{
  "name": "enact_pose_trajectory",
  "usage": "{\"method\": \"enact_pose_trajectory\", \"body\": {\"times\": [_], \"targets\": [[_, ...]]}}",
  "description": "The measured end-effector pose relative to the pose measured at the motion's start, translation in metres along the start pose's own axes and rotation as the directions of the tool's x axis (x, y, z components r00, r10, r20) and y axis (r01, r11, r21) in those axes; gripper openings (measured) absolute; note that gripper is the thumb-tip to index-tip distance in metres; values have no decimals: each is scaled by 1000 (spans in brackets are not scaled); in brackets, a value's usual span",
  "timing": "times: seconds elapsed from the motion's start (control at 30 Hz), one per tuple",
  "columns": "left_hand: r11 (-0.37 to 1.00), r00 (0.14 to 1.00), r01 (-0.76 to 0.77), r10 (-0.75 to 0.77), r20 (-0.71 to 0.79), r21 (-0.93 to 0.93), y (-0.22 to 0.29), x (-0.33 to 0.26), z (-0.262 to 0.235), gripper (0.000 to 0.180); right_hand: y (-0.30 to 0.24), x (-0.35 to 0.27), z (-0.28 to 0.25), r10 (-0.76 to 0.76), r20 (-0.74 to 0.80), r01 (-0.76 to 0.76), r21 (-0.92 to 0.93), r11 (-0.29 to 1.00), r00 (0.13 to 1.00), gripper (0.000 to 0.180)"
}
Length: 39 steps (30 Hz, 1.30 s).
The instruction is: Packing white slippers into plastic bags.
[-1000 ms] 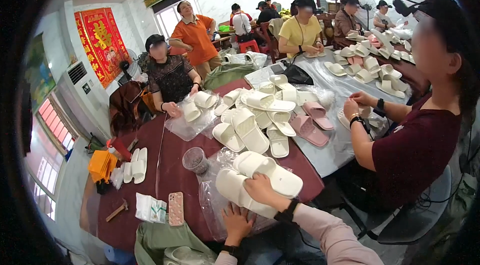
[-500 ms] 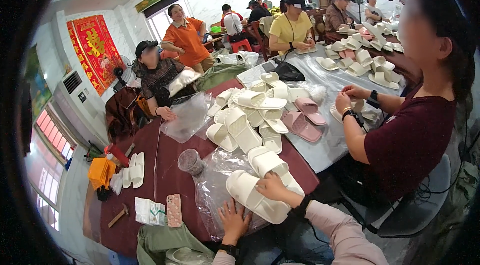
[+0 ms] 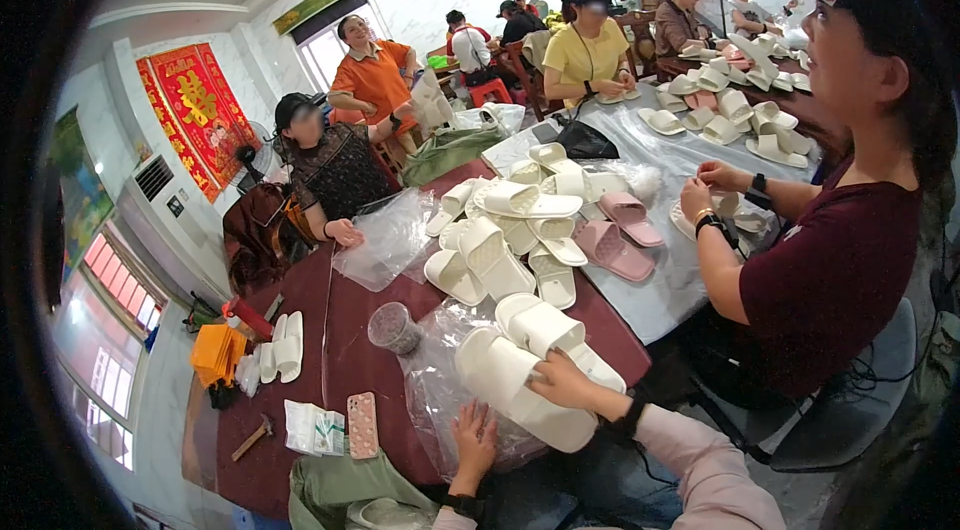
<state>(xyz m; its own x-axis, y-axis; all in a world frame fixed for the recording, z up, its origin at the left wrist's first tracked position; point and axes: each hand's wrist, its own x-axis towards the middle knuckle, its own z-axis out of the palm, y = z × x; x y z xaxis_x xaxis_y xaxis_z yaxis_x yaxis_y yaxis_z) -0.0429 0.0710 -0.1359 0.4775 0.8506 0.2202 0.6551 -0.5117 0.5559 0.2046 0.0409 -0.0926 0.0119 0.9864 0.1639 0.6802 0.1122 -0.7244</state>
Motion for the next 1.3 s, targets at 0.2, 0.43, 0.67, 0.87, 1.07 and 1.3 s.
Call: {"method": "enact_pose_trajectory", "body": {"times": [0.2, 0.43, 0.67, 0.87, 1.07, 1.3], "targets": [[767, 990, 139, -122, 70, -626, 11, 2, -39, 49, -38, -63, -51, -258, 30, 226, 396, 890, 966, 49], [950, 921, -180, 73, 384, 253, -6, -11, -65, 46, -55, -99, -72, -314, 313, 124, 503, 855, 896, 51], [932, 925, -298, 229, 302, 205, 5, -5, -63, 57, -58, -112, -58, -484, 435, 270, 466, 843, 759, 51], [931, 922, -343, 309, 234, 122, 8, 5, -64, 54, -64, -119, -46, -520, 477, 188, 582, 791, 709, 52], [936, 930, -345, 332, 159, 64, 9, 8, -71, 46, -61, -122, -28, -548, 516, 152, 622, 768, 658, 52], [953, 954, -277, 288, 87, -126, 0, 13, -78, 33, -50, -113, -1, -356, 534, 140, 403, 905, 767, 43]]}}
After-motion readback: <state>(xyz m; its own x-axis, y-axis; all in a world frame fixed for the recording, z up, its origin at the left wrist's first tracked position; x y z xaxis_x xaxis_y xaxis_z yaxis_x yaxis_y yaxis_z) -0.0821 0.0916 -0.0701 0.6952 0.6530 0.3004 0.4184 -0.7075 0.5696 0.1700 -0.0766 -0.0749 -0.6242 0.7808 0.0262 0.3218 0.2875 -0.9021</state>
